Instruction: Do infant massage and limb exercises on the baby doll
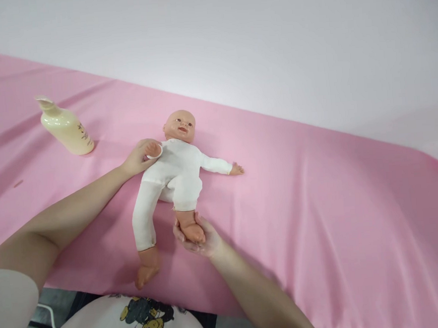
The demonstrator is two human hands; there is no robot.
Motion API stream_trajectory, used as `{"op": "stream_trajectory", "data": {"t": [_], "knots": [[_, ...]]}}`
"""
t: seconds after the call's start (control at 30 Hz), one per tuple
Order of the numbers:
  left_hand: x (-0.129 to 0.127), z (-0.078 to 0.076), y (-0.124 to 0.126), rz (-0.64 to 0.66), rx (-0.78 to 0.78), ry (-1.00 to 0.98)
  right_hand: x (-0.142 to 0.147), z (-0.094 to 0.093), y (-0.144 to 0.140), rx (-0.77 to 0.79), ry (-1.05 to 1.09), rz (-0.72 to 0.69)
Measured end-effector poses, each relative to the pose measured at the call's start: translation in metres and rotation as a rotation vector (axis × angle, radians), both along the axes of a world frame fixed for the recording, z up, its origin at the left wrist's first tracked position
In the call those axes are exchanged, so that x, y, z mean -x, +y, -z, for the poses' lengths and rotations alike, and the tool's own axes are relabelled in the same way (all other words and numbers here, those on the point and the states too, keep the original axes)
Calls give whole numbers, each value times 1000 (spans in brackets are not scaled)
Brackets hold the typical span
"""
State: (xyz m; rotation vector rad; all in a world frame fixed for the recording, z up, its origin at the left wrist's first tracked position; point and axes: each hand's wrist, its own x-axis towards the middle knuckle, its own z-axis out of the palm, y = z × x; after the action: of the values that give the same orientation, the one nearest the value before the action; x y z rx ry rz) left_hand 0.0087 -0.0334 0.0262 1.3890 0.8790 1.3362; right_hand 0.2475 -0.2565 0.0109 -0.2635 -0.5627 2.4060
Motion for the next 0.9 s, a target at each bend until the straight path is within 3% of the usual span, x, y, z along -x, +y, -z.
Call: {"op": "stream_trajectory", "data": {"t": [0.1, 0.23, 0.63, 0.8, 0.9], "knots": [[4, 4, 3, 162, -521, 559, 1, -3, 1, 34, -29, 56], [7, 8, 4, 132, -774, 788, 7, -7, 1, 132, -148, 233], [5, 8, 2, 114, -863, 857, 17, -9, 5, 184, -305, 357], [4, 7, 2, 127, -814, 823, 14, -6, 4, 194, -324, 238], [4, 10, 6, 105, -755, 692, 13, -3, 1, 172, -311, 167]]}}
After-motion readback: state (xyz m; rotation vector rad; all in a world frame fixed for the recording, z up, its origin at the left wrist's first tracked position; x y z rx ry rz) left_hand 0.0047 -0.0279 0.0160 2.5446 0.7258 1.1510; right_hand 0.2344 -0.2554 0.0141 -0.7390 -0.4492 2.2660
